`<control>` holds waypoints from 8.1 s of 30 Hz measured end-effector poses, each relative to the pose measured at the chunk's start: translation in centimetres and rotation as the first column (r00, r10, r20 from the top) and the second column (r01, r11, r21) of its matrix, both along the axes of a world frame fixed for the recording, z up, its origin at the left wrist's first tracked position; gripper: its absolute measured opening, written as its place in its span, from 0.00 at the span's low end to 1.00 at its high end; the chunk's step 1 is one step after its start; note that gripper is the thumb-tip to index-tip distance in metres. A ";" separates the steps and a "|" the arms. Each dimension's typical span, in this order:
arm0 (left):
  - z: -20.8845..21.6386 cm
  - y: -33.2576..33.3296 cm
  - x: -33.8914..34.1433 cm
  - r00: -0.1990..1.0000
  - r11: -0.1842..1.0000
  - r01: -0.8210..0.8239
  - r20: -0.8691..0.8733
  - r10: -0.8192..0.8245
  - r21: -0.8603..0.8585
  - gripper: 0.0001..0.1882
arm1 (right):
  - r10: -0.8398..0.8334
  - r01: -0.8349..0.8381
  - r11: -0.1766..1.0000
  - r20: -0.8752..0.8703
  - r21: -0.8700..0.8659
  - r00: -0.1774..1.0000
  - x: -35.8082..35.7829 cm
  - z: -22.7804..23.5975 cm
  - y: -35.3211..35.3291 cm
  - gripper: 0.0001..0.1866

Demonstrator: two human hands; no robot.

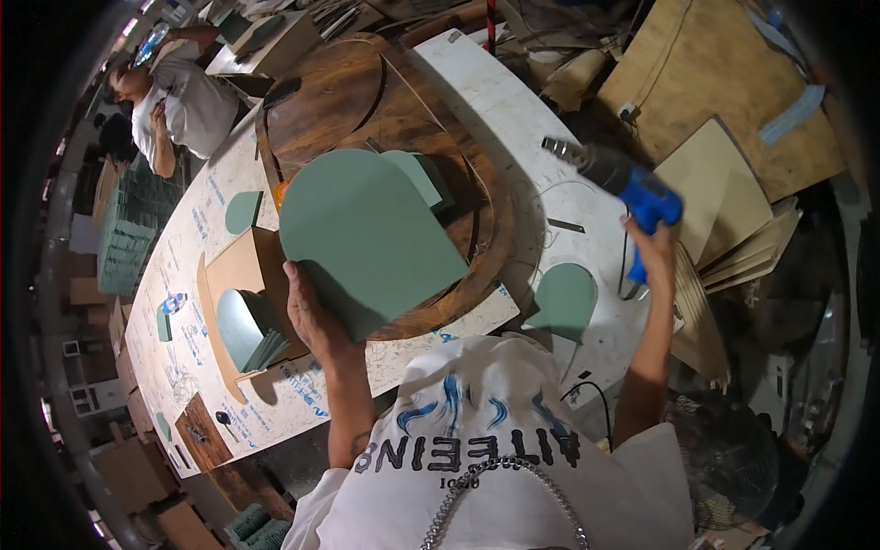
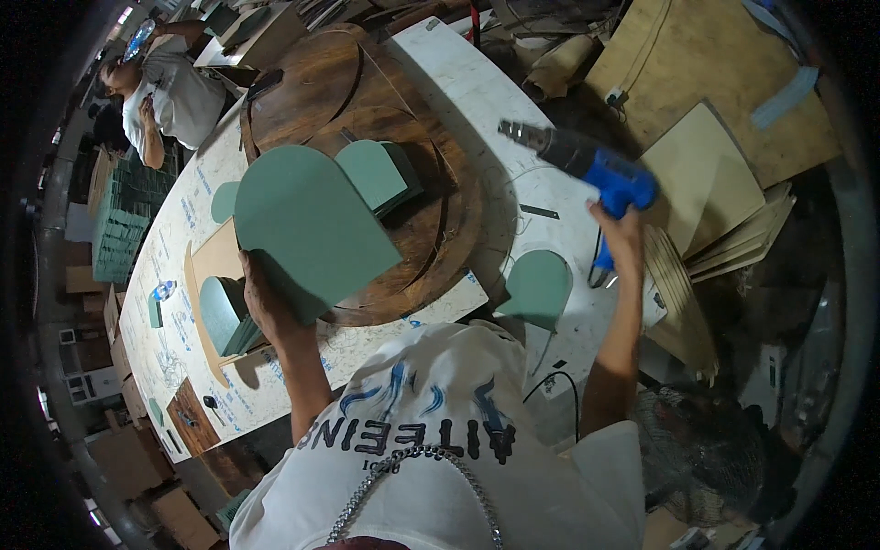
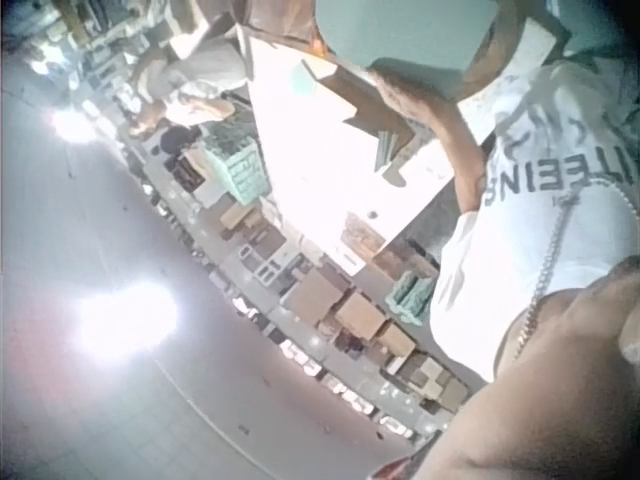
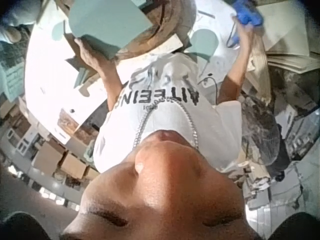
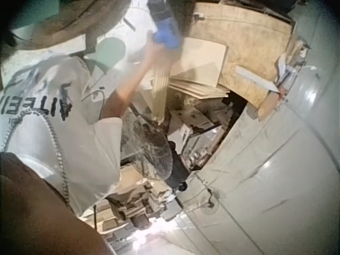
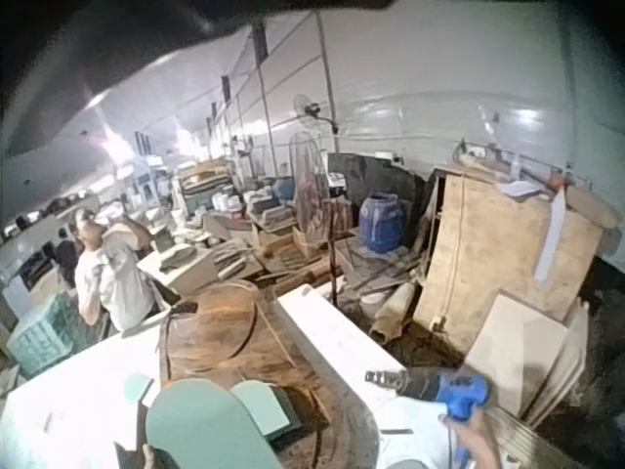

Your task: The person uses a heat gun to smooth the surface of light green, semi-circular plastic parts. They hold each part in one hand and apply heat with the other, rotating the part to cover the surface. The person inspects the parts between heating cycles and stacks them on the table.

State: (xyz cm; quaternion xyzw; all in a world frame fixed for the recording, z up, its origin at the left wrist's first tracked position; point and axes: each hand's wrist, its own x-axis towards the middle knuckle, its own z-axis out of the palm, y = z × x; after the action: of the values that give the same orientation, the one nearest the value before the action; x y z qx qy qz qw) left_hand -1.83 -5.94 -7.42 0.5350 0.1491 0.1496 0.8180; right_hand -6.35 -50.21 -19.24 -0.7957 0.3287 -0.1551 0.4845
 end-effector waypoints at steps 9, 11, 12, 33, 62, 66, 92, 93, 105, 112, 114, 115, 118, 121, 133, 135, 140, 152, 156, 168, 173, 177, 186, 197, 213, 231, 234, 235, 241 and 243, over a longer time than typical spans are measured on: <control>0.1 -0.2 0.0 1.000 0.999 -0.013 -0.019 0.012 -0.039 0.24 | -0.162 0.144 0.986 -0.277 -0.083 0.947 -1.2 -17.9 1.6 0.17; 0.8 -1.2 0.1 0.997 0.998 -0.001 -0.071 -0.003 -0.069 0.23 | -0.197 0.170 0.978 -0.259 -0.123 0.946 -0.6 -18.3 2.5 0.18; 1.0 -1.5 0.1 0.995 0.996 0.003 -0.097 -0.012 -0.084 0.23 | -0.201 0.177 0.977 -0.223 -0.122 0.954 -0.3 -18.4 2.9 0.18; 2.7 -1.6 -0.7 0.944 0.928 0.309 0.047 -0.325 0.208 0.25 | 0.713 -0.597 0.686 0.549 -0.416 0.437 -0.6 14.7 20.2 0.36; 4.5 -2.1 -2.2 0.952 0.945 0.253 0.122 -0.281 0.206 0.20 | 0.585 -0.360 0.809 0.688 -0.465 0.429 -1.8 14.5 21.6 0.27; 6.0 -4.0 -1.3 0.993 0.994 0.105 -0.055 -0.105 -0.006 0.21 | 0.549 -0.304 0.836 0.703 -0.457 0.452 -1.9 13.8 21.9 0.25; 0.6 -0.8 -1.9 0.795 0.804 0.585 -0.274 -0.542 0.105 0.22 | 0.470 -0.635 0.746 0.520 0.198 0.714 0.7 15.8 20.1 0.16; 2.6 0.4 -1.3 0.886 0.840 0.460 -0.213 -0.412 0.289 0.20 | 0.558 -0.723 0.653 0.502 0.226 0.661 0.9 15.8 18.5 0.15; 6.9 -6.8 -3.2 0.857 0.863 0.454 0.156 -0.491 0.221 0.12 | 0.227 -0.665 0.605 0.706 0.437 0.670 -0.2 11.1 17.8 0.37; 8.7 -5.4 -2.3 0.517 0.564 0.825 0.356 -0.779 0.034 0.47 | 0.149 -0.607 0.495 0.627 0.622 0.764 -3.4 13.7 20.4 0.39; 10.1 -5.8 -2.7 0.471 0.499 0.866 0.315 -0.824 0.010 0.50 | 0.139 -0.639 0.406 0.647 0.654 0.750 -3.3 14.3 20.7 0.39; 9.7 -6.2 -2.8 0.466 0.497 0.867 0.299 -0.833 0.031 0.50 | 0.145 -0.644 0.380 0.645 0.664 0.750 -3.5 14.6 20.6 0.39; 9.6 -6.5 -3.1 0.540 0.533 0.837 0.348 -0.766 -0.125 0.46 | 0.169 -0.675 0.303 0.659 0.673 0.733 -3.3 15.1 21.5 0.40; 9.3 -6.8 -3.4 0.585 0.562 0.807 0.369 -0.722 -0.182 0.39 | 0.175 -0.671 0.316 0.654 0.671 0.736 -3.9 15.7 21.2 0.41; 7.3 -7.5 -3.0 0.536 0.585 0.794 0.646 -0.543 -0.167 0.18 | 0.237 -0.673 0.416 0.641 0.612 0.730 -6.3 15.2 20.5 0.35; 7.0 -7.4 -2.5 0.514 0.595 0.792 0.674 -0.531 -0.136 0.17 | 0.228 -0.667 0.432 0.643 0.607 0.732 -6.1 15.1 20.9 0.35; 7.4 -7.4 -2.2 0.599 0.686 0.716 0.620 -0.507 -0.131 0.16 | 0.225 -0.691 0.358 0.661 0.628 0.716 -5.2 16.1 21.2 0.31; 10.6 -2.7 -3.0 0.556 0.543 0.816 -0.013 -0.831 0.197 0.35 | 0.000 -0.468 0.596 0.583 0.652 0.812 -4.8 17.3 21.3 0.17; 11.8 -2.0 -2.2 0.563 0.525 0.806 -0.080 -0.823 0.272 0.35 | 0.080 -0.534 0.543 0.593 0.648 0.801 -4.5 17.3 20.9 0.17; 10.8 -2.4 -1.3 0.690 0.635 0.689 -0.048 -0.723 0.349 0.13 | 0.241 -0.636 0.461 0.603 0.618 0.761 -4.3 15.8 20.2 0.22; 9.2 -3.2 -0.8 0.787 0.709 0.524 0.049 -0.615 0.471 0.09 | 0.285 -0.654 0.473 0.600 0.591 0.748 -4.4 15.1 20.1 0.24; 7.0 -3.2 0.6 0.878 0.760 0.157 0.263 -0.400 0.630 0.11 | 0.351 -0.675 0.534 0.593 0.509 0.724 -4.2 13.5 19.8 0.21; 7.5 -1.3 0.6 0.881 0.844 0.398 0.106 -0.461 0.360 0.15 | 0.242 -0.548 0.579 0.515 0.604 0.823 -4.4 10.1 18.8 0.20; 7.7 -0.8 -0.5 0.818 0.842 0.490 0.214 -0.534 0.228 0.19 | 0.148 -0.599 0.385 0.594 0.702 0.791 -3.9 10.4 19.5 0.16; 7.0 -0.4 -0.4 0.889 0.894 0.340 0.209 -0.407 0.291 0.21 | 0.268 -0.613 0.662 0.628 0.431 0.731 -4.0 5.5 18.9 0.08; 6.8 -0.3 0.1 0.859 0.818 0.454 0.070 -0.507 0.352 0.11 | 0.341 -0.699 0.639 0.696 0.321 0.632 -2.6 7.1 18.3 0.12; 7.5 -1.6 0.0 0.868 0.855 0.437 0.119 -0.482 0.278 0.09 | 0.270 -0.653 0.604 0.654 0.457 0.707 -2.5 8.6 19.1 0.11; 7.2 -1.1 -0.1 0.854 0.837 0.453 0.119 -0.506 0.306 0.09 | 0.277 -0.643 0.617 0.640 0.454 0.717 -2.6 8.4 18.9 0.11; 7.2 -1.6 -0.7 0.857 0.809 0.416 0.121 -0.502 0.415 0.13 | 0.333 -0.607 0.706 0.586 0.364 0.739 -3.2 6.4 18.0 0.13; 6.9 -1.3 -0.8 0.833 0.806 0.463 0.128 -0.538 0.369 0.14 | 0.315 -0.619 0.674 0.601 0.404 0.734 -3.3 6.4 17.9 0.14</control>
State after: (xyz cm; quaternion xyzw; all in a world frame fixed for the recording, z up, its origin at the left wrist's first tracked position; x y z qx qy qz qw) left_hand -2.60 -7.20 -0.50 0.6611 -0.1190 0.0093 0.7408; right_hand -9.70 -32.32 -12.83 -0.6011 0.0043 -0.1065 0.7920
